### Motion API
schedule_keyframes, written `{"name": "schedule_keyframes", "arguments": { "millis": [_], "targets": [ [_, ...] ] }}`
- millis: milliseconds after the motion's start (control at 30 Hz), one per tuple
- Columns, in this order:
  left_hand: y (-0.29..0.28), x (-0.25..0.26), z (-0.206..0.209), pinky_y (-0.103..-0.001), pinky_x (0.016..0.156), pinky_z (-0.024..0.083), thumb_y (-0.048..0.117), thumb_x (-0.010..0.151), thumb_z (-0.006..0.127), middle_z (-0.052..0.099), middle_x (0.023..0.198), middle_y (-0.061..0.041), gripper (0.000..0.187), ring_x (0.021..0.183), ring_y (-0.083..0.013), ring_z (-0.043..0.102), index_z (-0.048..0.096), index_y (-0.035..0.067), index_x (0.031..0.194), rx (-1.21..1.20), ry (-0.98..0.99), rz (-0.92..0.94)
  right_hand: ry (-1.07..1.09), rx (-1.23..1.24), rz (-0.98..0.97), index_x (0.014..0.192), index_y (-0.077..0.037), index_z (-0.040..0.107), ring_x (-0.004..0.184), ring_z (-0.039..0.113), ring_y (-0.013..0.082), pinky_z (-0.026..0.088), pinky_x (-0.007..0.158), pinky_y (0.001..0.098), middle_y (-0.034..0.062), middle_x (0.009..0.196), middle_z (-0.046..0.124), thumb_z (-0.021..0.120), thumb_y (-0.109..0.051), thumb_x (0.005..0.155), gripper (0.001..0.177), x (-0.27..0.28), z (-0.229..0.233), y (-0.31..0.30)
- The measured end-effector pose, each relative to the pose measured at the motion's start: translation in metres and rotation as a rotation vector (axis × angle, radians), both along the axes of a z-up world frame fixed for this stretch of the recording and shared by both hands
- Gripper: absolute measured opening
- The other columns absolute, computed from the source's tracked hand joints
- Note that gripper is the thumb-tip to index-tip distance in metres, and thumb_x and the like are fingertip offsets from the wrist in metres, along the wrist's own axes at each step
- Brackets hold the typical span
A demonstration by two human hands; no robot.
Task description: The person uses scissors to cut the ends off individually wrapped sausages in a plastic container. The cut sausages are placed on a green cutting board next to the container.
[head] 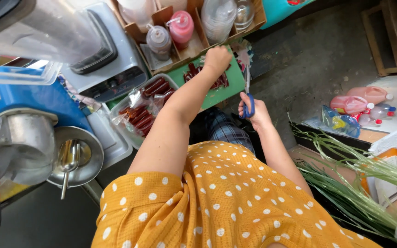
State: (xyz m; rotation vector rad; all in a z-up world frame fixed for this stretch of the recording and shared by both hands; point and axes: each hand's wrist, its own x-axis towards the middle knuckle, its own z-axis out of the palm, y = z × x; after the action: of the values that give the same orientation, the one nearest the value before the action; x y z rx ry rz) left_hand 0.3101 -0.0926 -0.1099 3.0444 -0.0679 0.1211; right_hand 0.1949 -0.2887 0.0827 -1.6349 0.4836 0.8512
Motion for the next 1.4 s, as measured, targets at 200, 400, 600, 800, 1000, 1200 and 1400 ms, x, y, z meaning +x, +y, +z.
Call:
{"name": "schedule_keyframes", "arguments": {
  "millis": [200, 400, 600, 800, 1000, 1200, 1400],
  "targets": [
    [0.027, -0.044, 0.062, -0.052, 0.041, 0.054, 0.012, 0.078, 0.067, 0.062, 0.06, -0.006, 0.014, 0.056, -0.0299, 0.068, 0.074, 0.014, 0.066, -0.019, -0.113, 0.116, -0.08, -0.038, 0.103, 0.076, -0.004, 0.07, 0.048, 0.07, 0.0143, 0.059, 0.047, 0.0238, 0.0097, 0.06, 0.067, 0.083, -0.047, 0.091, 0.047, 0.026, -0.056, -0.006],
    [0.128, -0.161, 0.215, -0.065, 0.078, 0.053, 0.031, 0.107, 0.051, 0.074, 0.088, -0.025, 0.034, 0.093, -0.0546, 0.067, 0.073, 0.006, 0.102, -0.836, 0.166, 0.237, -0.09, -0.012, 0.172, 0.078, -0.005, 0.069, 0.049, 0.071, 0.0131, 0.059, 0.047, 0.0224, 0.0076, 0.06, 0.067, 0.083, -0.044, 0.092, 0.044, 0.037, -0.077, -0.005],
    [0.133, -0.263, 0.144, -0.056, 0.082, 0.057, 0.041, 0.099, 0.066, 0.074, 0.082, -0.011, 0.022, 0.092, -0.0415, 0.073, 0.074, 0.021, 0.094, -0.608, 0.316, 0.498, -0.102, 0.014, 0.117, 0.08, -0.004, 0.068, 0.05, 0.071, 0.0138, 0.061, 0.05, 0.0244, 0.0085, 0.063, 0.067, 0.08, -0.044, 0.095, 0.044, 0.022, -0.064, -0.002],
    [0.118, -0.315, 0.106, -0.056, 0.076, 0.062, 0.024, 0.095, 0.067, 0.066, 0.106, -0.007, 0.02, 0.085, -0.0407, 0.074, 0.059, 0.024, 0.113, -0.358, 0.248, 0.768, -0.15, 0.014, 0.074, 0.079, -0.005, 0.068, 0.051, 0.071, 0.0115, 0.062, 0.052, 0.0228, 0.0069, 0.063, 0.066, 0.08, -0.042, 0.096, 0.043, -0.001, -0.045, -0.002],
    [0.129, -0.354, 0.089, -0.054, 0.069, 0.063, 0.017, 0.088, 0.063, 0.066, 0.088, -0.004, 0.009, 0.074, -0.036, 0.075, 0.07, 0.017, 0.095, -0.223, 0.162, 0.819, -0.154, 0.015, 0.059, 0.079, -0.004, 0.068, 0.05, 0.07, 0.012, 0.062, 0.052, 0.0237, 0.0079, 0.062, 0.064, 0.08, -0.043, 0.097, 0.044, -0.032, -0.03, -0.005],
    [0.118, -0.338, 0.118, -0.06, 0.082, 0.061, 0.028, 0.09, 0.072, 0.066, 0.104, -0.004, 0.025, 0.089, -0.0442, 0.074, 0.065, 0.03, 0.114, -0.52, 0.112, 0.895, -0.177, 0.022, 0.089, 0.08, -0.004, 0.067, 0.051, 0.07, 0.0112, 0.062, 0.051, 0.0229, 0.007, 0.064, 0.064, 0.078, -0.044, 0.099, 0.045, -0.055, -0.026, -0.002],
    [0.125, -0.315, 0.104, -0.058, 0.052, 0.052, 0.03, 0.089, 0.078, 0.069, 0.101, -0.008, 0.023, 0.072, -0.044, 0.071, 0.065, 0.014, 0.099, -0.486, 0.01, 0.754, -0.043, -0.114, 0.146, 0.081, -0.012, 0.065, 0.056, 0.058, 0.0092, 0.051, 0.057, 0.0196, 0.0014, 0.07, 0.062, 0.076, -0.046, 0.094, 0.038, -0.066, 0.015, 0.017]
  ]
}}
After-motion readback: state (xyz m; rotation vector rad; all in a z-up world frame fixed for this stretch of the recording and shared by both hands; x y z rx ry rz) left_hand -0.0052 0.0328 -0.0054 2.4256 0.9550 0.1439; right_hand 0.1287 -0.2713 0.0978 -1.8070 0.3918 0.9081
